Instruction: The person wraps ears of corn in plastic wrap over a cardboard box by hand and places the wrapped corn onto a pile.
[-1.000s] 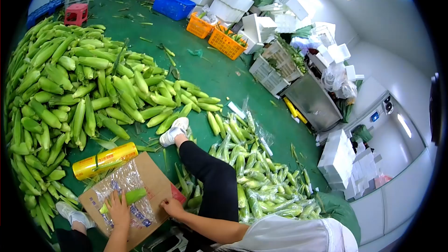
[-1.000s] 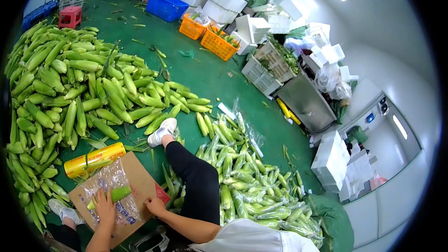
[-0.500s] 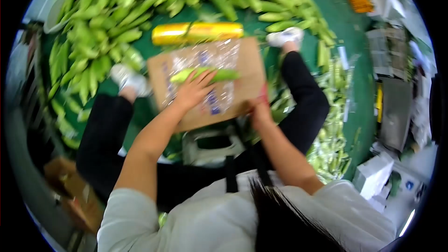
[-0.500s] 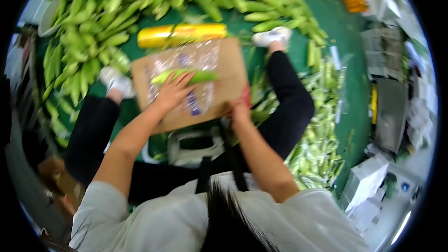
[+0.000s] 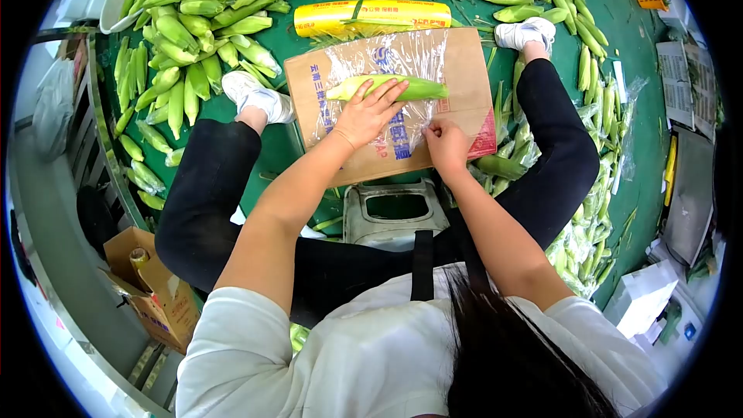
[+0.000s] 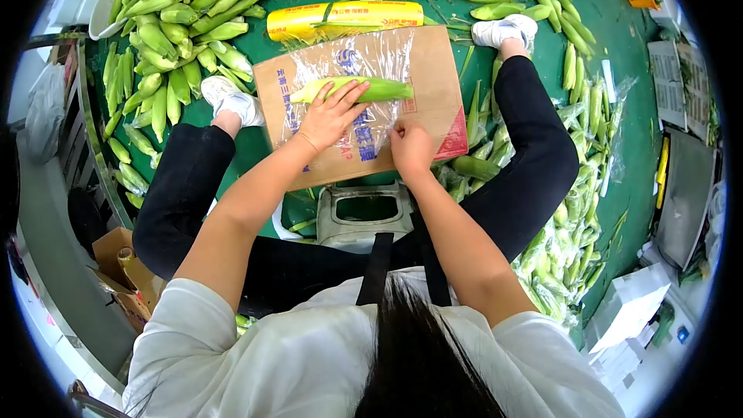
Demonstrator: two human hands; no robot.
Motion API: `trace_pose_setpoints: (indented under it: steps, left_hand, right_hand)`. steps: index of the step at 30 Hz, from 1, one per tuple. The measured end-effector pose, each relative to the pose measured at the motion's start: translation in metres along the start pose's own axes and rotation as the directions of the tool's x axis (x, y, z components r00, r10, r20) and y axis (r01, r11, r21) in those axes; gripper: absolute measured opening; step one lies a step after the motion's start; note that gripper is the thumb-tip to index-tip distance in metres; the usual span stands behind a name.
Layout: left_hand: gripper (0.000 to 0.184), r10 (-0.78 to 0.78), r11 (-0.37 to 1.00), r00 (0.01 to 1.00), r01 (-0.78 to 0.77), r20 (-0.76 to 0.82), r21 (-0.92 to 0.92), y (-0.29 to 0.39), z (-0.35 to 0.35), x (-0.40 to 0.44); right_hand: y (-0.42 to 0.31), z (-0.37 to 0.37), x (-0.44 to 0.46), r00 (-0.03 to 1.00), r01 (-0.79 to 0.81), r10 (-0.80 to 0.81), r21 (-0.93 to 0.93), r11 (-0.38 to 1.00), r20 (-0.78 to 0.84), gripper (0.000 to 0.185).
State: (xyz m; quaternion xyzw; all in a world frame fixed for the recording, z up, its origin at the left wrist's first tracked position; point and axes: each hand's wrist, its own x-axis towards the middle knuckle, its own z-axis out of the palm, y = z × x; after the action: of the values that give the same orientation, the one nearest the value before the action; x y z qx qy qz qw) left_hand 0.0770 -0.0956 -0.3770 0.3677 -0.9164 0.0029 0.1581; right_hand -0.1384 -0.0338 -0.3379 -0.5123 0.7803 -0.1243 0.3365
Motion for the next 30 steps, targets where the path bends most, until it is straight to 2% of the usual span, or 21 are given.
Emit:
trace_pose_setpoints:
  steps: [1,3,4,5,7,9,11,13,14,15,17,18,19,21,22,25,26,27,28,29,30]
  left_hand:
    - [0.038,0.002,1.0,1.0,-0.002,0.014,-0.008,0.0,-0.001,0.001]
    - [0.038,0.005,1.0,0.999,-0.004,0.047,-0.023,-0.001,-0.004,0.0]
    - [0.038,0.003,1.0,1.0,-0.002,0.029,-0.026,-0.001,-0.004,0.0]
    - [0.038,0.0,1.0,1.0,0.0,0.009,-0.028,0.0,-0.003,0.001]
    - [0.038,0.003,0.999,1.0,-0.003,-0.007,-0.033,0.001,-0.002,0.002]
    - [0.038,0.011,1.0,1.0,-0.011,0.005,-0.028,0.0,-0.004,0.001]
    - [0.039,0.013,0.999,1.0,-0.012,0.004,-0.03,0.0,-0.005,0.002]
    - [0.039,0.024,0.999,1.0,-0.024,0.017,-0.021,-0.001,-0.006,0.0]
    - [0.039,0.037,0.999,0.999,-0.036,0.027,-0.013,-0.002,-0.006,-0.001]
    - [0.039,0.046,0.999,0.998,-0.046,0.032,-0.002,-0.002,-0.006,0.0]
    - [0.041,0.04,0.999,0.998,-0.039,0.041,-0.025,0.0,-0.005,-0.003]
    - [0.042,0.038,0.999,0.998,-0.037,0.042,-0.038,0.002,-0.006,-0.004]
    - [0.043,0.041,0.999,0.998,-0.04,0.041,-0.028,0.001,-0.007,-0.004]
    - [0.043,0.039,0.999,0.999,-0.038,0.038,-0.017,0.003,-0.007,-0.003]
    - [0.044,0.038,0.999,0.998,-0.037,0.04,-0.017,0.004,-0.009,-0.002]
    - [0.044,0.025,0.998,0.996,-0.019,0.086,-0.066,0.004,-0.017,0.0]
    - [0.044,0.034,0.999,0.997,-0.031,0.063,-0.042,0.004,-0.011,-0.002]
    - [0.043,0.037,0.999,0.998,-0.035,0.058,-0.034,0.003,-0.009,-0.003]
    - [0.043,0.034,0.999,0.998,-0.033,0.054,-0.026,0.004,-0.008,-0.004]
    - [0.043,0.025,0.999,0.998,-0.024,0.05,-0.021,0.005,-0.006,-0.005]
    - [0.042,0.017,0.996,0.999,-0.014,0.039,-0.083,0.004,-0.008,-0.005]
  right_hand:
    - [0.004,0.003,0.002,1.0,0.023,-0.022,-0.012,1.0,0.02,0.025]
    - [0.024,-0.007,-0.002,0.996,-0.055,0.034,0.292,0.955,0.078,0.019]
    - [0.036,-0.019,-0.008,0.965,-0.256,0.178,0.561,0.787,0.191,0.016]
    - [0.027,-0.05,-0.02,0.914,-0.406,0.278,0.637,0.656,0.295,0.011]
    - [0.044,-0.086,-0.035,0.861,-0.503,0.386,0.658,0.56,0.33,0.005]
    - [0.091,-0.103,-0.037,0.871,-0.426,0.386,0.857,0.289,0.303,0.01]
    - [0.065,-0.124,-0.024,0.95,-0.086,0.311,0.967,0.241,0.007,0.015]
    - [0.004,-0.134,-0.004,0.968,0.039,0.24,0.987,0.159,-0.077,0.02]
    - [-0.006,-0.127,0.013,0.996,-0.012,0.087,0.999,0.037,0.009,0.023]
    - [-0.013,-0.118,0.029,0.991,-0.133,-0.03,0.991,0.028,0.134,0.028]
    - [-0.025,-0.104,0.037,0.963,-0.21,0.223,0.934,0.289,0.148,0.037]
    - [-0.011,-0.094,0.043,0.927,-0.211,0.375,0.858,0.468,0.023,0.044]
    - [0.019,-0.078,0.053,0.891,-0.232,0.454,0.841,0.49,-0.019,0.06]
    - [0.01,-0.081,0.041,0.824,-0.45,0.51,0.833,0.322,0.248,0.085]
    - [0.011,-0.076,0.036,0.856,-0.494,0.377,0.778,0.389,0.355,0.1]
    - [0.0,-0.033,0.035,0.856,-0.515,0.338,0.683,0.517,0.391,0.056]
    - [0.003,-0.03,0.033,0.945,-0.306,0.303,0.645,0.701,0.119,0.044]
    - [0.002,-0.032,0.03,0.968,-0.091,0.199,0.526,0.845,-0.151,0.033]
    - [-0.013,-0.038,0.023,0.919,0.102,0.041,0.338,0.936,-0.392,0.022]
    - [-0.029,-0.043,0.016,0.918,0.124,0.021,0.336,0.934,-0.395,0.016]
    - [-0.03,-0.039,0.022,0.873,0.306,-0.19,0.203,0.93,-0.449,0.014]
